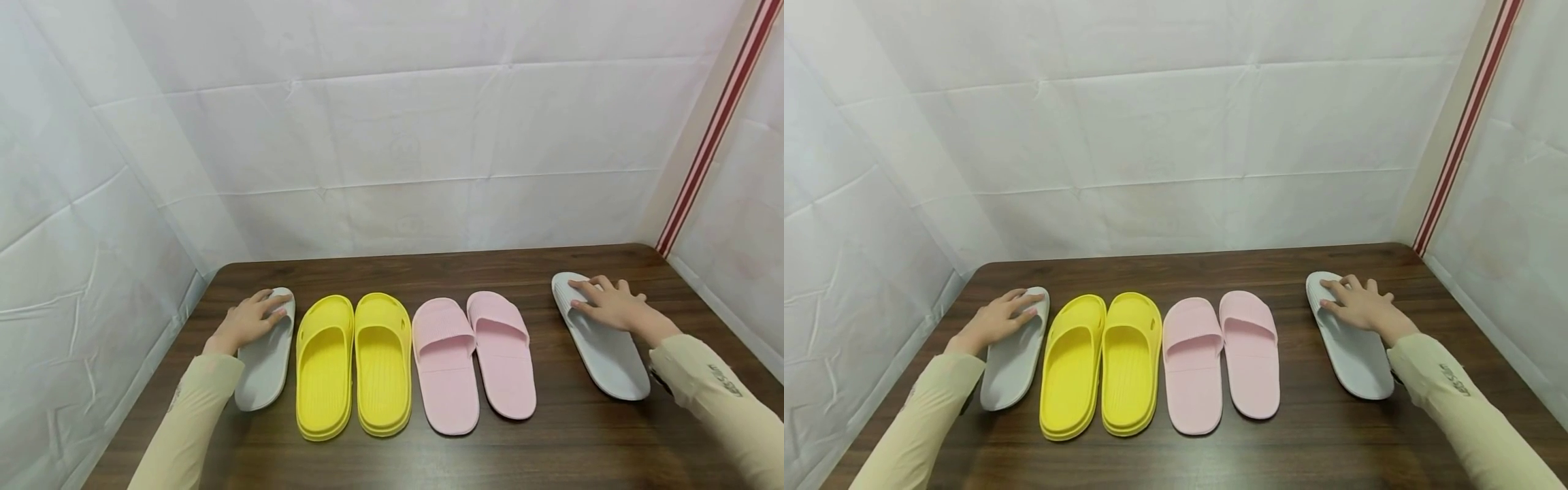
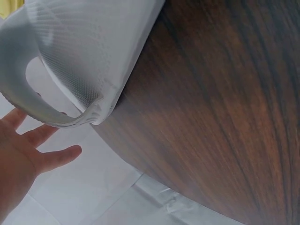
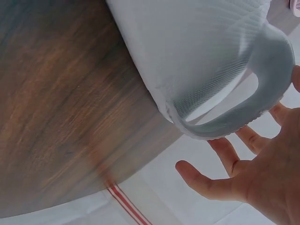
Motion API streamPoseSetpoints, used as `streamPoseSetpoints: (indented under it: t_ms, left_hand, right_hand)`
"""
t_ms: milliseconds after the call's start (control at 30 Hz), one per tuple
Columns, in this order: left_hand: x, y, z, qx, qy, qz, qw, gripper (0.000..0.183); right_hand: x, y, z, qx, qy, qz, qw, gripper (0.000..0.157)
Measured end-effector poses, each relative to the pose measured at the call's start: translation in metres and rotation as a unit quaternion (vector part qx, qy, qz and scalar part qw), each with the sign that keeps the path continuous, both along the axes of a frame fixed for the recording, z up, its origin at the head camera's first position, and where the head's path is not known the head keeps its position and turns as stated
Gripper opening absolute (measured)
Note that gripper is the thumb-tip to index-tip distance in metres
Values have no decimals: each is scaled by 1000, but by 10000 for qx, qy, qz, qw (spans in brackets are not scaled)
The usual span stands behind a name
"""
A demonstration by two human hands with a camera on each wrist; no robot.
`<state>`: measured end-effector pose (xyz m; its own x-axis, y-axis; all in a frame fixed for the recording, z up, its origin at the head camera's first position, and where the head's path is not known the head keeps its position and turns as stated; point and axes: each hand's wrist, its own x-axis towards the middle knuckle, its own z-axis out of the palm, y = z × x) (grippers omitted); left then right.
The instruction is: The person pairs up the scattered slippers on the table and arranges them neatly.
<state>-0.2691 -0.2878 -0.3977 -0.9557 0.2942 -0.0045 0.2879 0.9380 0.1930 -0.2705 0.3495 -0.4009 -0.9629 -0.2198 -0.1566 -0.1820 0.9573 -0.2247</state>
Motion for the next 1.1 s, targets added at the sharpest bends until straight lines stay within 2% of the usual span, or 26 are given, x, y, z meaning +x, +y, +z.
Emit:
streamPoseSetpoints:
  t_ms: [500,700,933,1100]
  left_hand:
    - [3,2,-2,354,-11,-36,9994,47]
    - [6,1,-2,424,-123,82,9990,48]
    - [2,0,-1,402,-339,119,9985,47]
    - [0,-1,2,377,-361,40,9986,47]
  right_hand:
    - [10,22,-3,-20,-64,-101,9999,68]
    - [12,24,-3,-52,-64,-91,9999,67]
    - [13,23,-4,-60,-3,-113,9999,67]
    - [13,23,-3,-74,-13,-117,9999,67]
